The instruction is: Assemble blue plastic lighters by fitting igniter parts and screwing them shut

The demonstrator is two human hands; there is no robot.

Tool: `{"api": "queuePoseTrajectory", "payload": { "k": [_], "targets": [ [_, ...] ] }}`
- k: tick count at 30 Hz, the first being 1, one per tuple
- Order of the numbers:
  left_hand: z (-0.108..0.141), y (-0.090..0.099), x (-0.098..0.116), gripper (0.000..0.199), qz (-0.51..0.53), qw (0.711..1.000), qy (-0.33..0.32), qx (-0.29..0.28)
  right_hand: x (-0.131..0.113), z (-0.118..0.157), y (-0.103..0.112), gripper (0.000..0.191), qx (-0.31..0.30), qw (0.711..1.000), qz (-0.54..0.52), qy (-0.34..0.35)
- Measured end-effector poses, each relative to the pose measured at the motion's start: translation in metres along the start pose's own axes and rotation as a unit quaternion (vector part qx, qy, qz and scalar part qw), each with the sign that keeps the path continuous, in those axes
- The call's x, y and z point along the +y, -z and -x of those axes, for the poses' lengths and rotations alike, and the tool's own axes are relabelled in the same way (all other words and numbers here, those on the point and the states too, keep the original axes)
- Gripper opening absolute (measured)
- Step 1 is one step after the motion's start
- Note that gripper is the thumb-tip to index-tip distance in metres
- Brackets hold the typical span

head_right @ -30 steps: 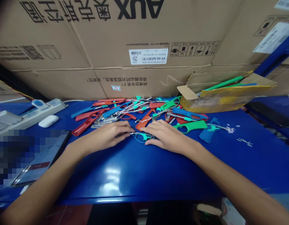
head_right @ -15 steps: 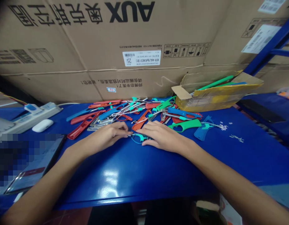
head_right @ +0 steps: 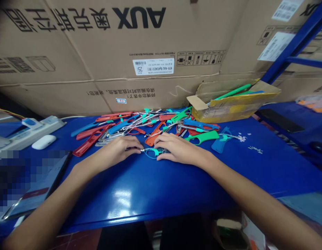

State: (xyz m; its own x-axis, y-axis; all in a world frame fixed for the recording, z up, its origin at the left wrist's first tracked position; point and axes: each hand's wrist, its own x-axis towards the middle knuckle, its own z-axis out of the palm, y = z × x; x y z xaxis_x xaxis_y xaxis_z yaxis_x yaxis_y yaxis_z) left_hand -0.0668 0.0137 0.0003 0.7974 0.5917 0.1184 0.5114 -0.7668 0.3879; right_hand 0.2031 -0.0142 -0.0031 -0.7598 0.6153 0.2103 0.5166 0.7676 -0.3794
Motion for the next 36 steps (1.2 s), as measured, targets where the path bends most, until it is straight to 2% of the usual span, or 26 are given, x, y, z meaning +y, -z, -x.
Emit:
{"api": "queuePoseTrajectory", "payload": {
  "k": [5,8,13,20,26,28,31,34,36],
  "targets": [
    [0.003,0.004,0.006,0.029,0.006,1.0,0.002,-0.014,0.005,0.002,-0.001,0.032,0.012,0.997,-0.073,-0.019],
    [0.004,0.005,0.007,0.031,0.001,0.999,-0.024,-0.032,0.006,0.003,-0.001,0.031,0.014,0.996,-0.082,-0.025],
    [0.004,0.002,0.002,0.03,-0.004,0.999,-0.032,-0.027,0.006,0.001,-0.001,0.024,0.015,0.996,-0.081,-0.033],
    [0.001,0.004,0.001,0.02,0.006,1.0,-0.004,-0.01,0.006,0.001,-0.001,0.021,0.019,0.998,-0.056,-0.025],
    [0.002,0.003,-0.002,0.013,0.008,1.0,0.0,0.006,0.005,0.001,-0.001,0.023,0.05,0.998,0.023,0.026],
    [0.003,0.002,-0.002,0.013,-0.008,1.0,0.002,0.012,0.009,0.003,0.01,0.026,0.08,0.995,0.045,0.023],
    [0.003,0.001,-0.001,0.015,-0.032,0.999,-0.003,0.021,0.026,0.017,0.042,0.027,0.151,0.985,0.086,-0.025],
    [0.004,0.001,-0.001,0.016,-0.038,0.999,-0.006,0.02,0.055,0.044,0.075,0.033,0.189,0.96,0.15,-0.14],
    [0.004,0.0,-0.001,0.016,-0.036,0.999,-0.004,0.015,0.075,0.061,0.087,0.037,0.166,0.949,0.156,-0.216]
  ]
}}
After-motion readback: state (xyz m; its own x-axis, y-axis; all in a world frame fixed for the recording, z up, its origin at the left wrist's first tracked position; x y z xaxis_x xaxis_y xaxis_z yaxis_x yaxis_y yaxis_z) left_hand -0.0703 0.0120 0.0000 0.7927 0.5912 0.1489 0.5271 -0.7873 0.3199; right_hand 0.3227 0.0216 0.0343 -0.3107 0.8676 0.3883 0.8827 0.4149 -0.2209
